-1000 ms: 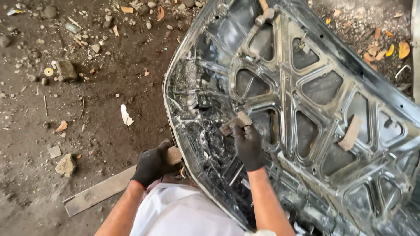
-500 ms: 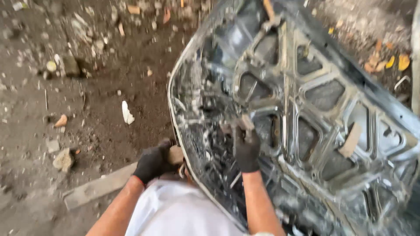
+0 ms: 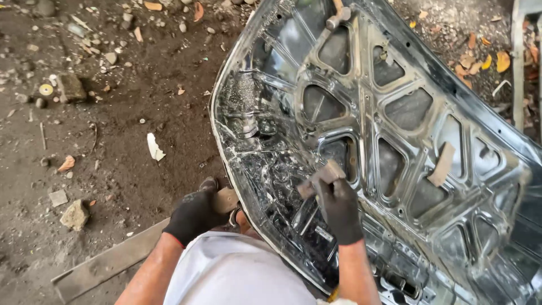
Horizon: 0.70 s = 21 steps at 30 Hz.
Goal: The person uses a hammer and a metal bar to repeatedly strike and pry at a large, detached car hood lying on the ground. The person adjusts the position of the metal bar and continues hammering various sections of the hood's underside.
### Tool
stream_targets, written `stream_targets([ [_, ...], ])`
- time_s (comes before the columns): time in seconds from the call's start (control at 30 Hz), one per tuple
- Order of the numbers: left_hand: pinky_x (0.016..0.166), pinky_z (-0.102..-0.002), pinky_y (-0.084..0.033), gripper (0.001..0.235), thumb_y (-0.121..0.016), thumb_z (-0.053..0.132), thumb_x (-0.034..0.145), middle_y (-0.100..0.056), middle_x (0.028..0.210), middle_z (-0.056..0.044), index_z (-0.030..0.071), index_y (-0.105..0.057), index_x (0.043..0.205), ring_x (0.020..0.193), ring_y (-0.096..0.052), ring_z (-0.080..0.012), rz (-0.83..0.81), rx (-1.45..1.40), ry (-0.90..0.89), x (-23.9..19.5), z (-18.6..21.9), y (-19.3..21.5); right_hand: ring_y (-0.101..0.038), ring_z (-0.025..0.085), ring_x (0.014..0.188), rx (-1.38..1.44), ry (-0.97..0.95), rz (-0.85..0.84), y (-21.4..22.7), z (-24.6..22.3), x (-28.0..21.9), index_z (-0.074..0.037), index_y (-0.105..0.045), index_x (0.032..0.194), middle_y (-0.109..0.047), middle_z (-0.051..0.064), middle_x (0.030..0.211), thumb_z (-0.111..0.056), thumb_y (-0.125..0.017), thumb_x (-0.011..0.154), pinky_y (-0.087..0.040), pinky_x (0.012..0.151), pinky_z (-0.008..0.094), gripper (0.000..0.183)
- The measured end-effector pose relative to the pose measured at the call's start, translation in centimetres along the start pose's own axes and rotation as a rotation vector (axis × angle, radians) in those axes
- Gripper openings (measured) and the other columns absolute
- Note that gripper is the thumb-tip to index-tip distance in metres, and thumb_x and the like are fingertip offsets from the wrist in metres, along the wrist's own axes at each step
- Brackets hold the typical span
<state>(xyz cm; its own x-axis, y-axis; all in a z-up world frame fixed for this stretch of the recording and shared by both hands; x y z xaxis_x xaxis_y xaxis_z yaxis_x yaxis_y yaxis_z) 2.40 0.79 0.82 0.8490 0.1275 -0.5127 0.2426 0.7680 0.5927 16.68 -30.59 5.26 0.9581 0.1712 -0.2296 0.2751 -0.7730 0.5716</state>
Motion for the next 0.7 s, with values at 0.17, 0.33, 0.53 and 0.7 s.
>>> stream_targets([
  [0.17,0.081,-0.047,-0.058,0.066,-0.087,0.039,0.065,-0.075,0.104,-0.018,0.012,-0.064,0.12,0.098,-0.072,-0.0391,0.008,-0.053,-0.064,0.5,-0.8,-0.6,-0.077,0.019,0.075,-0.301,-0.025,-0.146,2.9,7.4,-5.2,-0.005,-0.07,0.119,-0.077,0.013,0.095,-0.029,-0.062,0.1,-0.065,0.064,0.029,0.031],
  [0.33,0.083,-0.046,-0.058,0.08,-0.086,0.053,0.066,-0.075,0.106,-0.019,0.013,-0.061,0.131,0.1,-0.073,-0.0377,-0.039,-0.06,-0.035,0.5,1.1,-0.2,-0.075,0.027,0.079,-0.281,-0.18,-0.214,3.2,8.9,-8.8,0.002,-0.068,0.114,-0.077,0.022,0.091,-0.027,-0.077,0.088,-0.056,0.07,0.038,0.04],
  [0.53,0.084,-0.044,-0.06,0.073,-0.084,0.061,0.066,-0.079,0.099,-0.017,0.016,-0.068,0.121,0.095,-0.077,-0.0345,-0.124,0.063,0.089,1.1,1.2,-0.7,-0.076,0.027,0.082,-0.184,-0.316,-0.116,4.0,6.3,-11.2,-0.004,-0.073,0.101,-0.078,0.014,0.09,-0.03,-0.072,0.086,-0.058,0.075,0.041,0.029],
  [0.7,0.081,-0.045,-0.06,0.065,-0.085,0.058,0.065,-0.079,0.097,-0.016,0.014,-0.073,0.111,0.094,-0.077,-0.0343,-0.12,0.055,0.044,1.9,0.1,-1.0,-0.072,0.032,0.077,-0.568,-0.429,0.28,7.4,8.9,-16.8,-0.008,-0.069,0.089,-0.073,0.014,0.083,-0.036,-0.069,0.09,-0.056,0.072,0.046,0.028],
])
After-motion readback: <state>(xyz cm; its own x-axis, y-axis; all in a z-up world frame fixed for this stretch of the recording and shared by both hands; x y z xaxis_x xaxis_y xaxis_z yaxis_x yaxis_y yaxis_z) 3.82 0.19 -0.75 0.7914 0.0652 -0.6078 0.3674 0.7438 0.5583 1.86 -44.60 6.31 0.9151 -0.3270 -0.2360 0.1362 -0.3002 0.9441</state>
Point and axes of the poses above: each hand's wrist, its own x-axis towards the middle knuckle, its own y-axis out of the back of the hand, z = x × y, the point moved 3 cm from there along x, towards the middle knuckle
